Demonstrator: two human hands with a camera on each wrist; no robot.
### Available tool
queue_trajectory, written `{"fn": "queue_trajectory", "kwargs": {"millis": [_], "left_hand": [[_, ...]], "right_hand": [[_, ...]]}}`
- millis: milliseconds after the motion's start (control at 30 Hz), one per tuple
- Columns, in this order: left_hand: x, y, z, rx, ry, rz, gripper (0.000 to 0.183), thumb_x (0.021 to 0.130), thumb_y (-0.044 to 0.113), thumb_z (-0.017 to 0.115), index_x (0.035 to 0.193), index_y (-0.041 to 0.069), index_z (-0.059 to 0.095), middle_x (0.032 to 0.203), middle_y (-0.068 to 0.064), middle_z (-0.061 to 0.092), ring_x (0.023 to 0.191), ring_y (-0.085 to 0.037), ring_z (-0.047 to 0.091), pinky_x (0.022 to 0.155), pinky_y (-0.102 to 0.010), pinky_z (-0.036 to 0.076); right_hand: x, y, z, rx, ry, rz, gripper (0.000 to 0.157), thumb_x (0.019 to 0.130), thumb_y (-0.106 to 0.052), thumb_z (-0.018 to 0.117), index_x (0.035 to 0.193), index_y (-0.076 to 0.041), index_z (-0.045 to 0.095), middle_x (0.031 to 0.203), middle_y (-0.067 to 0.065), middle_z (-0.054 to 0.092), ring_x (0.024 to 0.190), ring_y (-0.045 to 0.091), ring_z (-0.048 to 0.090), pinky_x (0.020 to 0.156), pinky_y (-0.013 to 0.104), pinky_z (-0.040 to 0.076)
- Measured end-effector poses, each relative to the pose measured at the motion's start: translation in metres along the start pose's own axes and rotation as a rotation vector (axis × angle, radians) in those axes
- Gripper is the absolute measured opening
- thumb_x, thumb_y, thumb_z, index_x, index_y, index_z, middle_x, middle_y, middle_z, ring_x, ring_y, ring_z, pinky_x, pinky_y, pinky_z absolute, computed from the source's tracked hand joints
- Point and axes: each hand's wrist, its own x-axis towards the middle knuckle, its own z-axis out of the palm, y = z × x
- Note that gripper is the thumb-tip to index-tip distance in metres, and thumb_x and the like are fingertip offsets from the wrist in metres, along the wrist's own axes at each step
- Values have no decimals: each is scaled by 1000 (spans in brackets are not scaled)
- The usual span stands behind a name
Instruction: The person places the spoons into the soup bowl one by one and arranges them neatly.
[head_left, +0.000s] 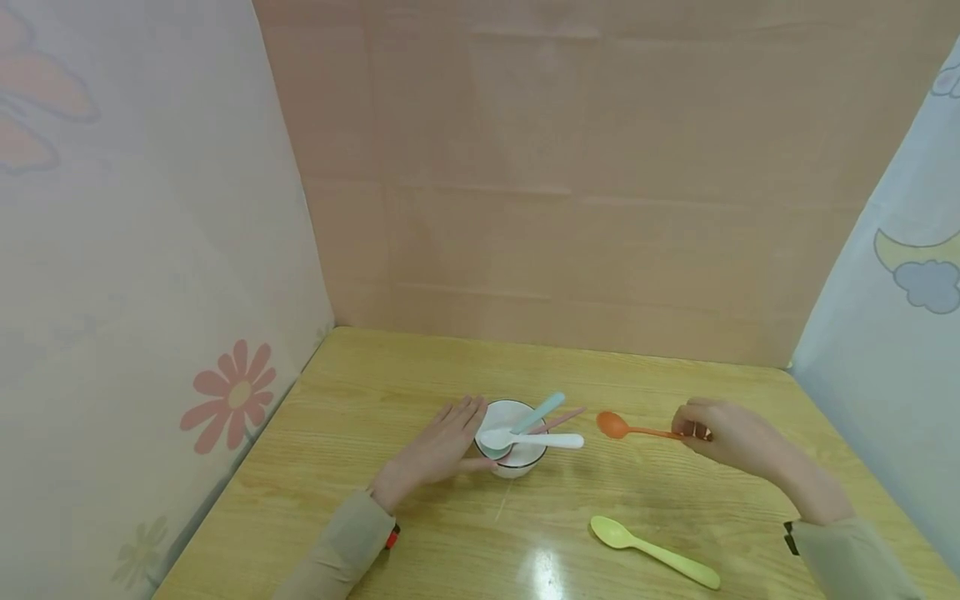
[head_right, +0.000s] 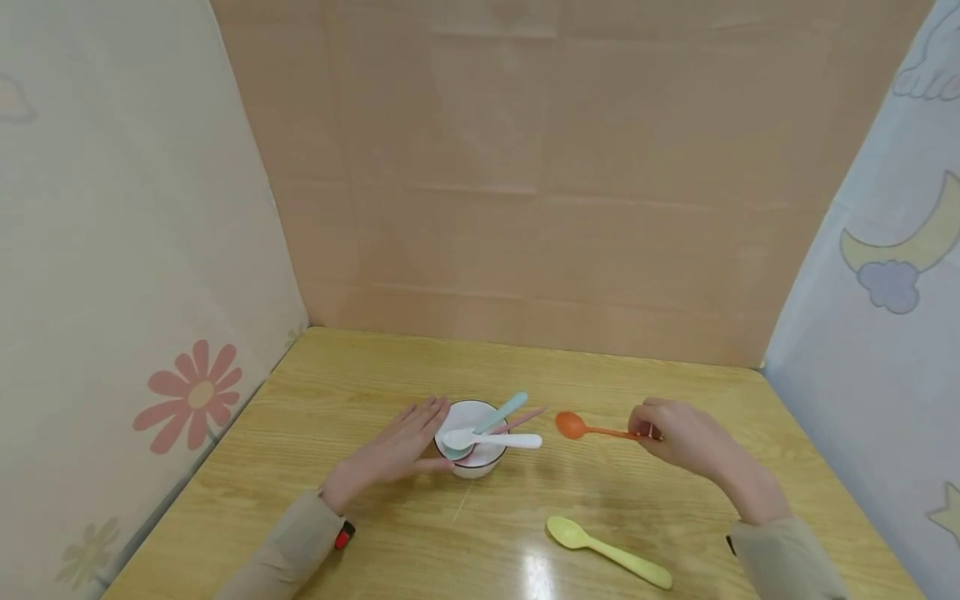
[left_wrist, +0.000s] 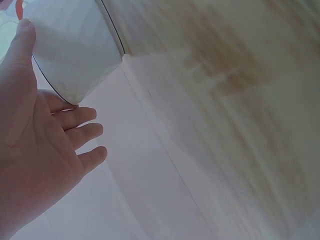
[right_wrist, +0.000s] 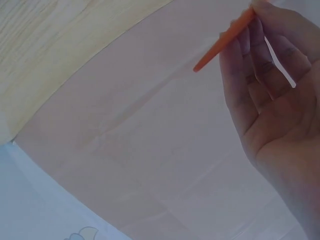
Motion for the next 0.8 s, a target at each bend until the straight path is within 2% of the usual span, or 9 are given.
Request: {"fn": "queue_trajectory", "kwargs": {"millis": [133,567,800], "left_hand": [[0,1,0,-7,2,-1,96,92,63,54,156,-1,22,163,-21,24,152,-38,23,123,-53,26],[0,2,-1,-5,-8,-7,96,92,63,54,157,0,22,163,-20,24,153,-37,22,123,-53,25],[1,2,-2,-4,-12,-9,95,93,63,54,156,-1,22,163,-20,24,153,-37,23,123,-53,25]], "right_hand": [[9,-2,-5,-16,-58,44,26,76,-3,80,83,-24,66,78,-17,57,66,-11,47,53,16,44],[47,-13,-19,31,-183,85,18,80,-2,76,85,-18,69,80,-13,61,68,-6,50,58,18,47],[69,-21,-21,7,-188,25,25,78,2,74,78,-22,66,75,-14,58,65,-4,48,56,17,44]]}}
